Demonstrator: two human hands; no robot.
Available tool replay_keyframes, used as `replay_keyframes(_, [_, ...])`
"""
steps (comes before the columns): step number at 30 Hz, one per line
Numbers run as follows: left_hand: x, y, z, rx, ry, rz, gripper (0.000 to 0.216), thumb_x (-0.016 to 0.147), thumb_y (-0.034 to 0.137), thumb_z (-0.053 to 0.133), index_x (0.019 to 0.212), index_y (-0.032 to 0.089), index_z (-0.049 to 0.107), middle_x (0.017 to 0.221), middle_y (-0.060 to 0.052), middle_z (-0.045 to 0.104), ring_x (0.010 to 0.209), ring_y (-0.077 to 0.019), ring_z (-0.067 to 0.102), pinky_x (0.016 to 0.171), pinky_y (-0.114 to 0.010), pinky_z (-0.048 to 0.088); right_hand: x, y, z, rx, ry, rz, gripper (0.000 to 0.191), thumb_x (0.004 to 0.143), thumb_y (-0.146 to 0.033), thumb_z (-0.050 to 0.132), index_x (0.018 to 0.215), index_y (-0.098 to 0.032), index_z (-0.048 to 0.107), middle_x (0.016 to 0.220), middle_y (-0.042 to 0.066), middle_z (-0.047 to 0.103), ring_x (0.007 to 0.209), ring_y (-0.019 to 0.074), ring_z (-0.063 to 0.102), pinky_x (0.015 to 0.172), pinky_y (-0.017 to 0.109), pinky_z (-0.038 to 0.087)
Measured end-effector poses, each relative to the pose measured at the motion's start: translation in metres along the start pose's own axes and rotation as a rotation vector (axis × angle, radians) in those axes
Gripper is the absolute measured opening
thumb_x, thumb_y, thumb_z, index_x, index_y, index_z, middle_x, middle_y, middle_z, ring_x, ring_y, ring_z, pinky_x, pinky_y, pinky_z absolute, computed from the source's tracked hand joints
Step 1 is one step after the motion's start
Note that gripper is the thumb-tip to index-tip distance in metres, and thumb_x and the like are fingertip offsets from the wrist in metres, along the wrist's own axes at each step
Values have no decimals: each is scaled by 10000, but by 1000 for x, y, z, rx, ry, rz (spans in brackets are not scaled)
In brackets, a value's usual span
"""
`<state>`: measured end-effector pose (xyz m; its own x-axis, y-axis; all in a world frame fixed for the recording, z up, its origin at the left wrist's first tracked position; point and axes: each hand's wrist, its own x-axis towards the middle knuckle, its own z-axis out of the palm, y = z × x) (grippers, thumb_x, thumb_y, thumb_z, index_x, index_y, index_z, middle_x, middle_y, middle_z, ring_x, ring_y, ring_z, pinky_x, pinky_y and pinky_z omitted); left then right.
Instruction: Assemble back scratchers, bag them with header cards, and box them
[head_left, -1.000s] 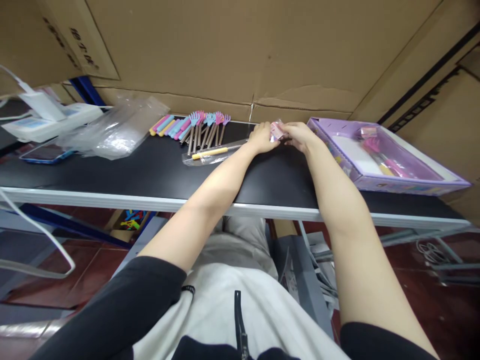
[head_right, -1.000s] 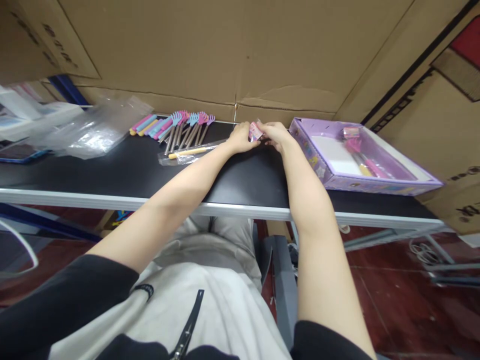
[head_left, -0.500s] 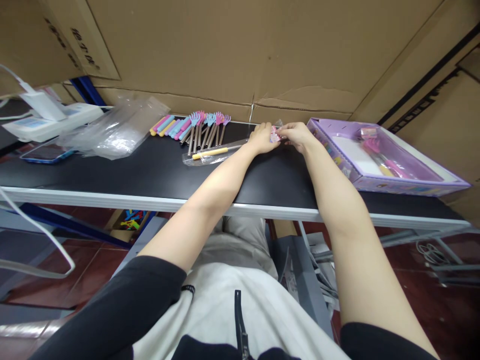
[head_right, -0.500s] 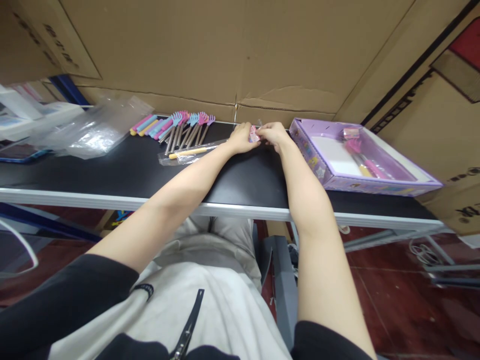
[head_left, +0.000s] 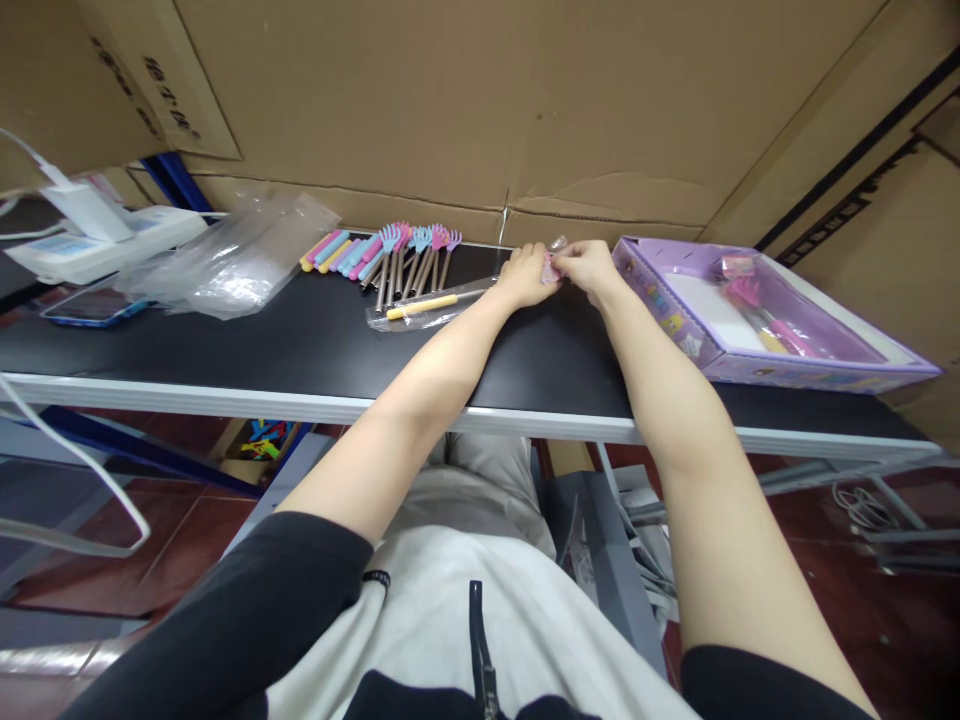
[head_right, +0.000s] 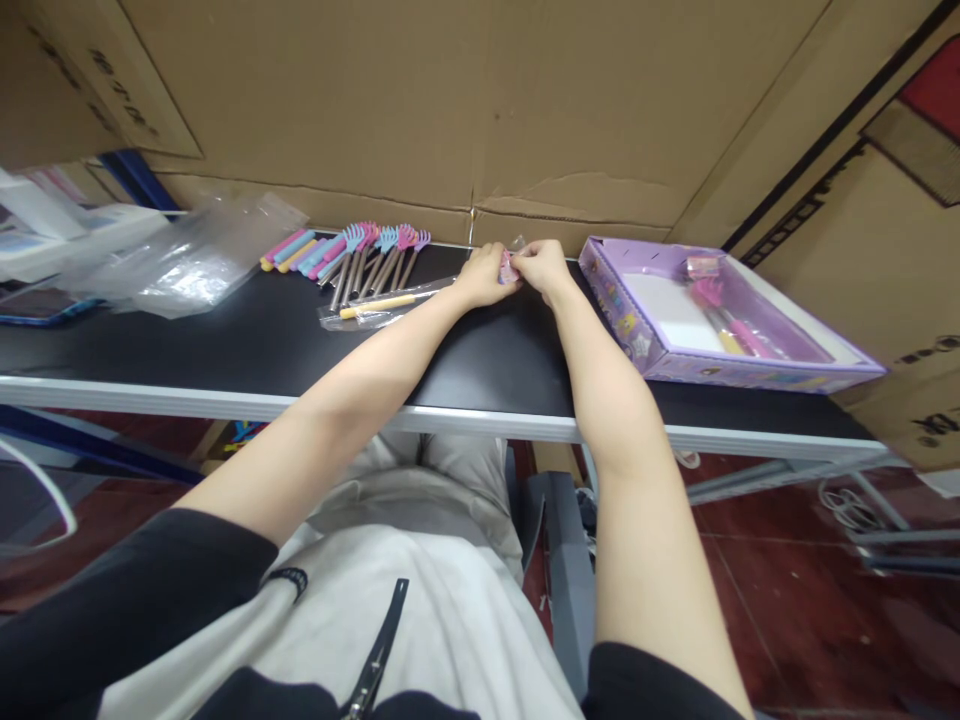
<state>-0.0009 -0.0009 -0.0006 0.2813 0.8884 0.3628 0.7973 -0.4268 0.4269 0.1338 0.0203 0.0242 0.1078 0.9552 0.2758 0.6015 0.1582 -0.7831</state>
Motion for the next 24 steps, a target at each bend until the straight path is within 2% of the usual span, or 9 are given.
replay_keyframes(6, [-7, 7, -8, 24, -59, -65, 616, 985, 260, 753, 1526, 106, 503, 1607, -252, 550, 1514, -375, 531, 1232, -468, 445, -9, -9, -4, 17, 69, 23, 196, 767, -23, 649, 686, -196, 603, 726, 40, 623, 871, 216, 651, 949, 396, 576])
replay_keyframes(10, [-10, 10, -13, 23, -89, -75, 621, 986, 266, 736, 1542, 134, 493, 1610, -247, 565, 1516, -386, 537, 1245, -508, 430, -10, -10, -6, 24, 49, 62, 204, 763, -17, 677, 679, -186, 598, 720, 40, 594, 842, 202, 619, 919, 379, 562])
replay_keyframes(17, [-10, 9, -14, 3, -110, -38, 632, 980, 227, 707, 1561, 109, 486, 1601, -237, 585, 1507, -345, 564, 1231, -429, 456, -4, -5, -4, -9, 28, 99, 190, 799, -64, 721, 693, -184, 619, 685, 20, 540, 787, 190, 574, 870, 391, 574])
replay_keyframes(21, [-10, 8, -13, 7, -94, -48, 601, 989, 240, 696, 1550, 152, 499, 1588, -209, 609, 1480, -340, 588, 1214, -464, 473, -1, -1, -3, -1, 38, 83, 184, 862, -184, 787, 753, -191, 638, 690, 21, 556, 755, 187, 578, 818, 387, 596])
replay_keyframes(24, [-9, 7, -13, 4, -70, -80, 584, 991, 255, 686, 1545, 202, 507, 1573, -187, 631, 1472, -352, 594, 1226, -540, 452, 1, -2, -4, 72, 20, 71, 308, 900, -435, 841, 833, -203, 649, 760, 47, 621, 783, 204, 639, 760, 357, 597])
